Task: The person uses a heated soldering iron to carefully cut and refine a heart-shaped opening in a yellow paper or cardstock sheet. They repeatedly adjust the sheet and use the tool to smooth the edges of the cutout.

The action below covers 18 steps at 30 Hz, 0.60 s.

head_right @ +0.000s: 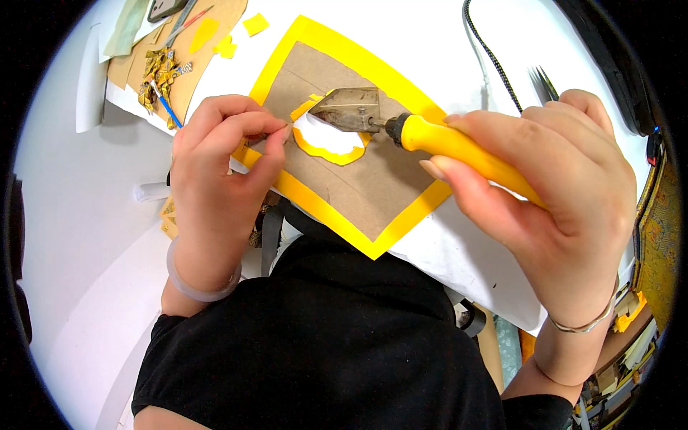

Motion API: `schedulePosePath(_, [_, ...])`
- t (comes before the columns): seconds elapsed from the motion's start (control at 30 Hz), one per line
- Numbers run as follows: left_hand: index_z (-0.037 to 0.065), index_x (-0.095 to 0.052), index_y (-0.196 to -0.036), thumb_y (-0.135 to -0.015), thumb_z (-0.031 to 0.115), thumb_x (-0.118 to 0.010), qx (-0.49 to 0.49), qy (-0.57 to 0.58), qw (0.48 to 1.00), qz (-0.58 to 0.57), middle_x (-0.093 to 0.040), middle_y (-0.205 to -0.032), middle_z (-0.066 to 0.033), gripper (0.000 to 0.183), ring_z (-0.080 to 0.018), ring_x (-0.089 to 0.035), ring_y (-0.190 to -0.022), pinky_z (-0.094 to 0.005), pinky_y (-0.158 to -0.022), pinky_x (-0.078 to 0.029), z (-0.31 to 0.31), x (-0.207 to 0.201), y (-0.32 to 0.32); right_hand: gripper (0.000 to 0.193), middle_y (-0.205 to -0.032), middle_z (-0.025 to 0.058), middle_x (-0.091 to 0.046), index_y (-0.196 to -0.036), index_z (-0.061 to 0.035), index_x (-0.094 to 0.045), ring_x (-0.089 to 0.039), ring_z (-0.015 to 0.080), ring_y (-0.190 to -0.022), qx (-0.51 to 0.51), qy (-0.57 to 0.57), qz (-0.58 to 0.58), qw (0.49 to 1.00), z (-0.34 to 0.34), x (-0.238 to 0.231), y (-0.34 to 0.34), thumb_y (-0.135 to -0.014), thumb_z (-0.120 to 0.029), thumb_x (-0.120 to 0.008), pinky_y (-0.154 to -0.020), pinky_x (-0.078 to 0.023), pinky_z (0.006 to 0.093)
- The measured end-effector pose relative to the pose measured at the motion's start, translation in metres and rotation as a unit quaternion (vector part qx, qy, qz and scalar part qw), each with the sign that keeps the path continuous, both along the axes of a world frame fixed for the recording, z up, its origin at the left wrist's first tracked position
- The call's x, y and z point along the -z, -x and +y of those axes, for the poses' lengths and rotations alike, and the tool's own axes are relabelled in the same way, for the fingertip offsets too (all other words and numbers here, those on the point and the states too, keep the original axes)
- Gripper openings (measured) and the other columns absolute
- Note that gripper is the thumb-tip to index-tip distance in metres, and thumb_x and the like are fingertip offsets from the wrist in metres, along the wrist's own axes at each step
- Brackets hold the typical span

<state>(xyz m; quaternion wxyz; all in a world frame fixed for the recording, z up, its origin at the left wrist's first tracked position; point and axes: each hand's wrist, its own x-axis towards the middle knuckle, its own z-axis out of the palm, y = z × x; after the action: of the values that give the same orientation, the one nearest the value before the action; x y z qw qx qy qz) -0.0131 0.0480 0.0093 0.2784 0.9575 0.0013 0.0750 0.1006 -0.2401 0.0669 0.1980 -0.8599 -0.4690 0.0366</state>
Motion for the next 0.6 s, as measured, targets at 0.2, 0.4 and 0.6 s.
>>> schedulePosePath(0.2, [-0.003, -0.076, -0.097, -0.088, -0.006, -0.082, -0.008, 0.013, 1.000, 0.005, -0.071, -0.104, -0.0098, 0.011, -0.0200, -0.071, -0.085, -0.0302, -0.078, -0.058, 0.001, 0.000, 0.001, 0.030, -0.083, 0.0062, -0.071, -0.111, -0.0023, -0.081, -0.056, 0.0171, -0.069, 0.001, 0.003, 0.010, 1.000, 0.002, -0.004, -0.001, -0.088, -0.017, -0.093, -0.080, -0.044, 0.0352])
schedulePosePath(0.4, [-0.003, -0.075, -0.097, -0.089, -0.005, -0.082, -0.011, 0.004, 1.000, 0.011, -0.071, -0.106, -0.0091, 0.011, -0.0199, -0.071, -0.088, -0.0300, -0.080, -0.057, 0.000, -0.002, 0.001, 0.031, -0.082, 0.0057, -0.070, -0.111, -0.0024, -0.081, -0.056, 0.0171, -0.068, -0.009, -0.011, 0.013, 1.000, 0.006, -0.004, -0.001, -0.088, -0.019, -0.093, -0.080, -0.044, 0.0352])
schedulePosePath(0.6, [-0.003, -0.075, -0.097, -0.089, -0.005, -0.082, -0.016, 0.009, 1.000, 0.013, -0.070, -0.106, -0.0088, 0.011, -0.0193, -0.070, -0.088, -0.0296, -0.080, -0.057, 0.001, 0.000, 0.002, 0.031, -0.081, 0.0058, -0.070, -0.110, -0.0023, -0.081, -0.056, 0.0167, -0.068, -0.011, -0.009, 0.016, 1.000, 0.011, -0.003, 0.000, -0.088, -0.021, -0.093, -0.078, -0.044, 0.0348])
